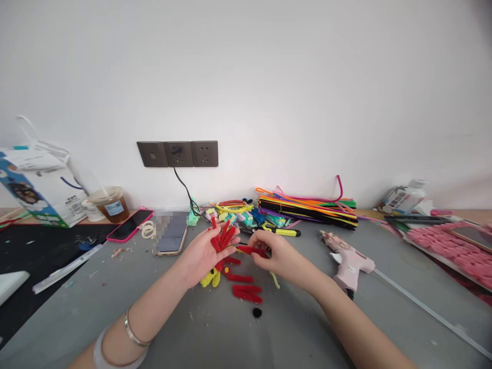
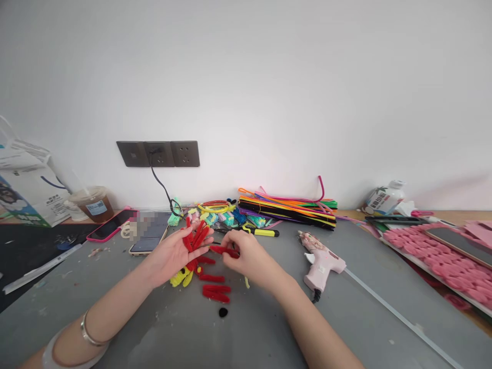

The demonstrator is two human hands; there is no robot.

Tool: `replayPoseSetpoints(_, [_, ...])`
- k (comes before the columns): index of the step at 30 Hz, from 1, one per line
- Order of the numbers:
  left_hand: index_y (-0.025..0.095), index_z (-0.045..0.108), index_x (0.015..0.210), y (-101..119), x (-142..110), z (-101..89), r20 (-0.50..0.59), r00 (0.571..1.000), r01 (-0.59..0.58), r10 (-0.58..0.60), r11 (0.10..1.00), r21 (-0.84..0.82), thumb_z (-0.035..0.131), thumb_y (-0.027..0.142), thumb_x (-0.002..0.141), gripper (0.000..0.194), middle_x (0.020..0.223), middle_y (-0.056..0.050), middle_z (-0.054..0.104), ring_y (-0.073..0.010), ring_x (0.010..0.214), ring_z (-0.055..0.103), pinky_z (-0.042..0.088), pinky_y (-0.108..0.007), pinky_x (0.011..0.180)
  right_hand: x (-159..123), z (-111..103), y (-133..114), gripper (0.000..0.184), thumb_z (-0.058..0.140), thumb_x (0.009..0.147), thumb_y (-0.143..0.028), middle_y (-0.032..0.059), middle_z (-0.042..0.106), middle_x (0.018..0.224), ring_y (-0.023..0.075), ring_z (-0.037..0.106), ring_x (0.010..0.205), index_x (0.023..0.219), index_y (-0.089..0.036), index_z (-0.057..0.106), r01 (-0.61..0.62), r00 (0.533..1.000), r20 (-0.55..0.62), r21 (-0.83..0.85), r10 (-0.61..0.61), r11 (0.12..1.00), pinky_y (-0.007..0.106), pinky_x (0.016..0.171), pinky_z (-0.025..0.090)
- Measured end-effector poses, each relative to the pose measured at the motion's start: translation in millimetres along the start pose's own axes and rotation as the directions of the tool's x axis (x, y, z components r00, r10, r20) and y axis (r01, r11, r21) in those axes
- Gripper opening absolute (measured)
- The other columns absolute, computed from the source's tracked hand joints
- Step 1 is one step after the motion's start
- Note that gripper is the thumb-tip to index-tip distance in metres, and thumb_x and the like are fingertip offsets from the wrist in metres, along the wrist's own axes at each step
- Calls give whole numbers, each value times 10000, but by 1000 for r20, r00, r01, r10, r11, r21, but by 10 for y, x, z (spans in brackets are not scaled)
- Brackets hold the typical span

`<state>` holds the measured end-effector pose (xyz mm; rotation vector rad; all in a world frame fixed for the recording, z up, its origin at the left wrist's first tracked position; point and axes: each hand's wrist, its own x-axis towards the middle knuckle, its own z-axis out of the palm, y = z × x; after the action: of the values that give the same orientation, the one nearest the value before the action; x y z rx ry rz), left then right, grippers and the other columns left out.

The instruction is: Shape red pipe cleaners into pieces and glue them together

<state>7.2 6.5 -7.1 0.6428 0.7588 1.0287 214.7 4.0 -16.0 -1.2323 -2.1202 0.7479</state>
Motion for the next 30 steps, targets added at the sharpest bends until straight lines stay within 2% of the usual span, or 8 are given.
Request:
replayPoseSetpoints(5, [154,673,1073,-42,-40,68,15,999,50,-50,998,-37,500,229,967,216,1178,-114,704,-242,1065,683,540,-378,927,74,18,-42,143,600,789,-333,-21,573,729,132,527,621,814,-202,550,-60,990,-78,504,114,862,272,599,418])
replayPoseSetpoints(9, [146,685,1070,-82,-65,123,34,998,61,-60,997,-37,485,219,974,234,1197,-121,691,-220,1080,660,522,-392,959,82,147,-47,265,676,754,-408,-24,586,741,140,599,627,786,-215,498,-86,988,-38,665,149,742,295,636,487])
replayPoseSetpoints(13, [155,689,1059,-135,-80,131,34,999,27,-28,999,24,519,156,950,202,1188,-113,678,-197,1050,642,520,-379,943,59,245,-30,263,684,761,-407,-21,583,729,148,592,612,782,-221,500,-94,970,-137,553,202,828,285,582,472])
replayPoseSetpoints(18, [182,680,1050,-222,-127,129,94,995,32,-46,990,141,603,231,920,159,1114,-84,659,-173,1000,617,527,-313,856,15,319,-108,123,614,802,-252,-21,592,624,141,495,560,709,-220,541,-65,959,-252,257,132,964,269,541,402])
replayPoseSetpoints(21, [187,658,1063,-235,-102,103,98,995,9,-27,983,186,674,262,867,210,1045,-76,650,-162,888,614,536,-269,686,1,321,-162,96,561,826,-181,7,686,754,168,579,680,812,-219,648,16,970,-241,165,24,986,294,670,460])
replayPoseSetpoints(24, [178,647,1061,-151,-7,26,16,993,-116,115,977,181,727,246,810,272,875,-37,632,-99,665,550,410,-183,479,-13,253,-185,188,521,885,-203,38,727,962,200,639,907,999,-224,670,92,975,-219,194,-48,977,325,834,475])
replayPoseSetpoints(26, [175,650,1034,-42,60,-41,-43,970,-230,238,962,151,751,227,778,281,901,-26,632,-68,625,511,379,-164,471,-34,176,-197,160,533,900,-229,45,712,1007,198,633,942,1009,-219,650,95,984,-164,188,-64,978,318,850,472])
replayPoseSetpoints(30, [171,650,990,154,111,-121,-154,914,-364,375,926,95,763,185,741,274,839,-5,617,-58,600,496,371,-163,478,-112,63,-239,249,746,764,-289,27,648,1012,208,583,940,968,-231,615,96,981,166,20,-98,995,308,821,460])
